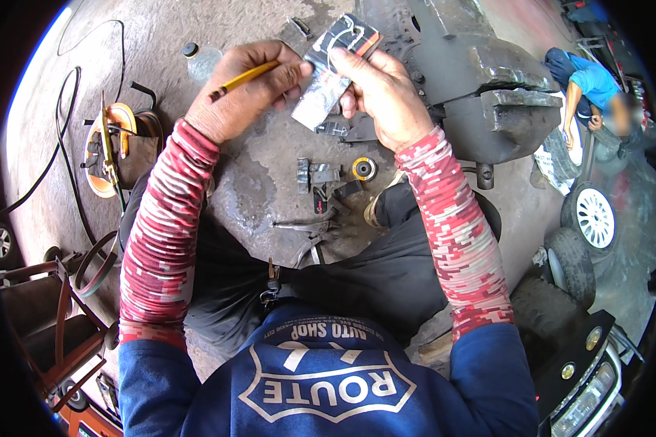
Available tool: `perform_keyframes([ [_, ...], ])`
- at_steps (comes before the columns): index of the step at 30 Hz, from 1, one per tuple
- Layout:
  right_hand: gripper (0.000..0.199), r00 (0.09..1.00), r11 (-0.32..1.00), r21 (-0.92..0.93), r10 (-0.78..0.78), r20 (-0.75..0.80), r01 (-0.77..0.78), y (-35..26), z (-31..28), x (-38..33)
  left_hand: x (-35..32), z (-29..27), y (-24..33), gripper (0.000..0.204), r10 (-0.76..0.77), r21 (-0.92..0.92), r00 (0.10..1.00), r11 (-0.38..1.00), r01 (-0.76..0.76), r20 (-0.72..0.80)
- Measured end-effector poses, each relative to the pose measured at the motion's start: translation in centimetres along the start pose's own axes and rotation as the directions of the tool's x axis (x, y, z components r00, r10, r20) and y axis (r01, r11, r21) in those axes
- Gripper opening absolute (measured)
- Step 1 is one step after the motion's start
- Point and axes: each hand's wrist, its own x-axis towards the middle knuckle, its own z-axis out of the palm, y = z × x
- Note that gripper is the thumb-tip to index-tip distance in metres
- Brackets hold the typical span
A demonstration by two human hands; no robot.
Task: The person sits on the floor and handles small metal pieces, using a pencil to mark them and a hammer to tap them into place. They repeatedly pick up, inspect, and reposition the parts while working near a bench vise.
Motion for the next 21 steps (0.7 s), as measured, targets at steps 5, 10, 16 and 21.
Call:
perform_keyframes([
  [5,0.022,0.999,0.991,-0.137,-0.001,-0.045,-0.005,-0.2,-0.6,-0.6,-0.3,-0.9,0.1,0.026,0.022,-0.036,0.98,0.999,-0.03,-0.199],
  [10,0.019,1.0,0.987,-0.156,0.031,0.002,-0.03,0.2,-0.8,-0.6,-0.6,-1.1,0.8,0.026,-0.035,-0.093,0.991,0.995,0.024,-0.126],
  [16,0.024,0.981,0.985,-0.15,-0.057,0.186,0.086,0.0,-0.9,-0.1,-0.6,0.0,0.7,0.024,-0.101,-0.082,0.995,0.991,0.102,0.02],
  [21,0.022,0.997,0.993,-0.116,-0.011,0.074,0.019,0.0,-0.4,-0.1,-0.1,-0.1,0.4,0.024,-0.048,-0.016,0.998,0.999,0.049,0.05],
])
